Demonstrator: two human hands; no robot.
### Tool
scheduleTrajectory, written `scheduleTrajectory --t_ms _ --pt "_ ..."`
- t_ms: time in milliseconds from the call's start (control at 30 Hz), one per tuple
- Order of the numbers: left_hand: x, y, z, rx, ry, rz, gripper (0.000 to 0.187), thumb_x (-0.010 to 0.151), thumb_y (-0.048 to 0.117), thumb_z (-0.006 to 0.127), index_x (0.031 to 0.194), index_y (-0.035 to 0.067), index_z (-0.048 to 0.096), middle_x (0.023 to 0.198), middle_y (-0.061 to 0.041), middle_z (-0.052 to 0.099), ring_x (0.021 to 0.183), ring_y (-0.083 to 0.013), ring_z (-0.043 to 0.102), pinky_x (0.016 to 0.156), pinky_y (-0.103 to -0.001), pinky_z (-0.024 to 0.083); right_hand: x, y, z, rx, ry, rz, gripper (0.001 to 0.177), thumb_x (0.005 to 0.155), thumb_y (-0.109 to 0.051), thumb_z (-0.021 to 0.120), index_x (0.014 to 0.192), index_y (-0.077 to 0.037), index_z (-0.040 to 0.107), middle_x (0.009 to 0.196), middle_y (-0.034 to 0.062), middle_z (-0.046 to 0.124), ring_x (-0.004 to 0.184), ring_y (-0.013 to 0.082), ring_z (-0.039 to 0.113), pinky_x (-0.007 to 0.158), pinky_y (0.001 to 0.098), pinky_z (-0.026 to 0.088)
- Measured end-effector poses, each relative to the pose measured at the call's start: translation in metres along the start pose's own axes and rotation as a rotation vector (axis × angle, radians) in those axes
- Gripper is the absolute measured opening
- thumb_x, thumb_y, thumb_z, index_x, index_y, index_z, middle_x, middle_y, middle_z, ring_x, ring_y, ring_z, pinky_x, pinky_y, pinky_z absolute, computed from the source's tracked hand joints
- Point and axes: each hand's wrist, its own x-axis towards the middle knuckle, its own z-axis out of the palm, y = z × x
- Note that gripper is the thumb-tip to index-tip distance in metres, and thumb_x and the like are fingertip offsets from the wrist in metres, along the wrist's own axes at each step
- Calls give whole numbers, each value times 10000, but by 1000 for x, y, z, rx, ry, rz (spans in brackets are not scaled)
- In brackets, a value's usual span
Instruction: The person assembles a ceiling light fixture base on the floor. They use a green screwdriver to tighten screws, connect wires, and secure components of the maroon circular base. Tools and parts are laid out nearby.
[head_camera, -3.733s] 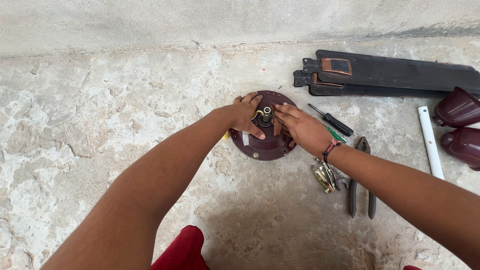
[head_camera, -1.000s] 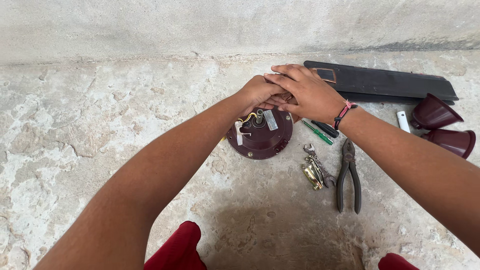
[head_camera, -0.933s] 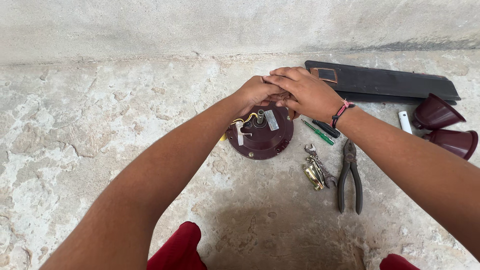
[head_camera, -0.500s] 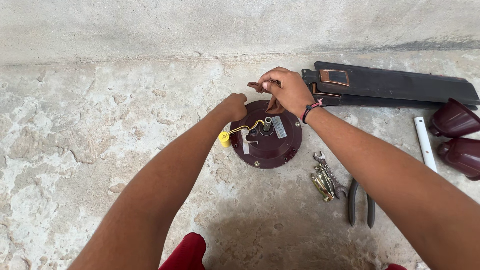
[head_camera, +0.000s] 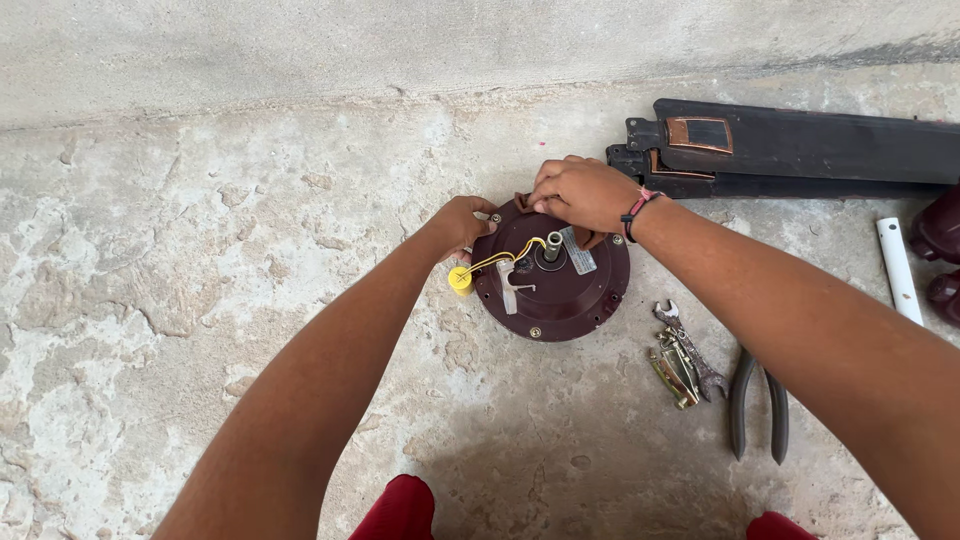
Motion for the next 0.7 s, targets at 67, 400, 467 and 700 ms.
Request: scheduleTrajectory --t_ms 67,400,467,700 --pt "-2 1 1 18 14 5 390 956 155 675 1345 125 656 1078 -161 726 695 -246 692 513 -370 600 -21 4 -2 -27 57 56 247 967 -252 594 1095 -171 788 1136 22 679 1105 267 616 1024 413 453" --pt "4 -1 11 237 118 -30 409 967 220 640 1374 193 618 1173 -135 714 823 -296 735 632 -393 617 -93 -27 -39 -133 -358 472 268 924 -209 609 1090 -173 816 1170 37 686 1065 275 669 954 419 544" --pt "12 -14 17 360 141 40 405 998 258 593 1390 159 583 1233 -159 694 975 -339 714 783 -435 592 -75 -20 -57 -8 -202 439 269 953 -201 561 1092 -109 772 1106 87 718 975 291 703 920 431 549" --pt "25 -43 19 490 132 229 463 1068 296 430 1460 50 456 1308 -248 643 1244 -386 608 1044 -464 468 26 -42 -27 318 327 190 211 1061 -167 518 1182 -108 681 1175 112 611 1086 246 629 1002 369 502"
